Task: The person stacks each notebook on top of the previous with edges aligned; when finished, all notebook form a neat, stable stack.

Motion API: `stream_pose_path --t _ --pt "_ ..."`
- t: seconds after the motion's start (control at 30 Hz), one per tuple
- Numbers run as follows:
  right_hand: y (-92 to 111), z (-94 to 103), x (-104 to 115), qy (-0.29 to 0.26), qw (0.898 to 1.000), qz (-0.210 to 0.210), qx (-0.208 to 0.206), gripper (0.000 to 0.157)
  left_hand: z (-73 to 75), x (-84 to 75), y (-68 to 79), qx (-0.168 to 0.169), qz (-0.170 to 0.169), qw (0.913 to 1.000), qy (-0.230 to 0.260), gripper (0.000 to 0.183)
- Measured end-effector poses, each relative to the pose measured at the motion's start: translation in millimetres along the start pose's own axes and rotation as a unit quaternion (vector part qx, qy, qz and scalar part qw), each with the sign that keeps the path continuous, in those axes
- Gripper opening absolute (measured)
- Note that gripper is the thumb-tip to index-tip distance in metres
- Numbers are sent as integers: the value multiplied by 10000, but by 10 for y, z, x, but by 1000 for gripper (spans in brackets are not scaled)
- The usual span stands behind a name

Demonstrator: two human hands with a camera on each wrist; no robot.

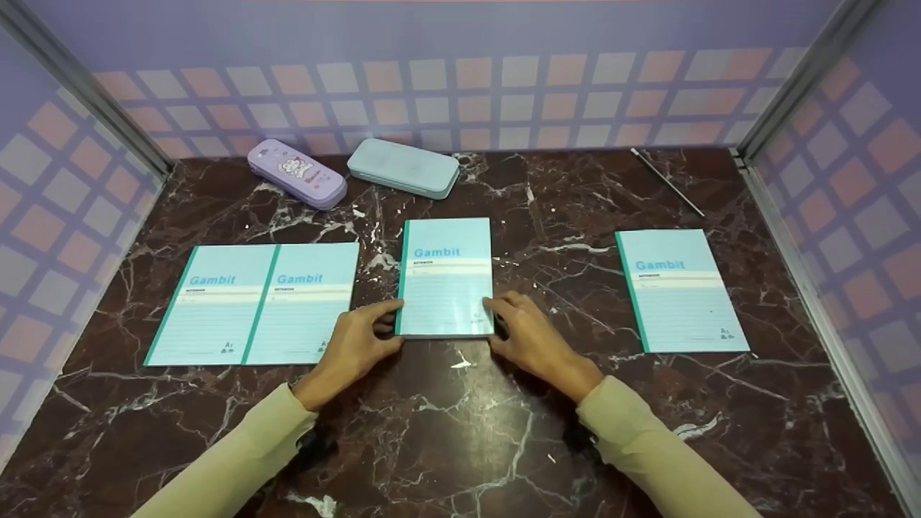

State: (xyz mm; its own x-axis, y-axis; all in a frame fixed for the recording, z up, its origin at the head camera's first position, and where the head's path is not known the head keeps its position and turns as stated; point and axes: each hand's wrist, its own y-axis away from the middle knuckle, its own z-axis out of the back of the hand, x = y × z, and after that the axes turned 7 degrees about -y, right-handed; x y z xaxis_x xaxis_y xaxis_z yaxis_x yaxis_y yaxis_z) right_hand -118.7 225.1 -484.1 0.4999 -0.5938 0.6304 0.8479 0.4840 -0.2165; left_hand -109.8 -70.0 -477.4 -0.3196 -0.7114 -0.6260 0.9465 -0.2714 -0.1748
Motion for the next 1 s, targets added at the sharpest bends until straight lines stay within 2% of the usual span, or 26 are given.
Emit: stream_pose_path --t 0.17,0.33,0.5,0.8,1.0 --pt "-2 50 25 -17 9999 -123 -11 54 35 23 -24 223 -29 9995 201 54" --pt "-96 116 144 -146 9993 -274 -224 60 168 69 -9 387 20 9984 421 53" --pt "-234 113 301 -273 9987 -113 -422 62 351 119 -53 123 84 9990 410 49" --pt "-516 -102 508 -660 9969 304 -290 55 730 281 -110 -367 459 9948 831 45" --pt "-710 -225 623 -1173 9930 135 -34 52 873 422 -94 -730 511 9933 730 45"
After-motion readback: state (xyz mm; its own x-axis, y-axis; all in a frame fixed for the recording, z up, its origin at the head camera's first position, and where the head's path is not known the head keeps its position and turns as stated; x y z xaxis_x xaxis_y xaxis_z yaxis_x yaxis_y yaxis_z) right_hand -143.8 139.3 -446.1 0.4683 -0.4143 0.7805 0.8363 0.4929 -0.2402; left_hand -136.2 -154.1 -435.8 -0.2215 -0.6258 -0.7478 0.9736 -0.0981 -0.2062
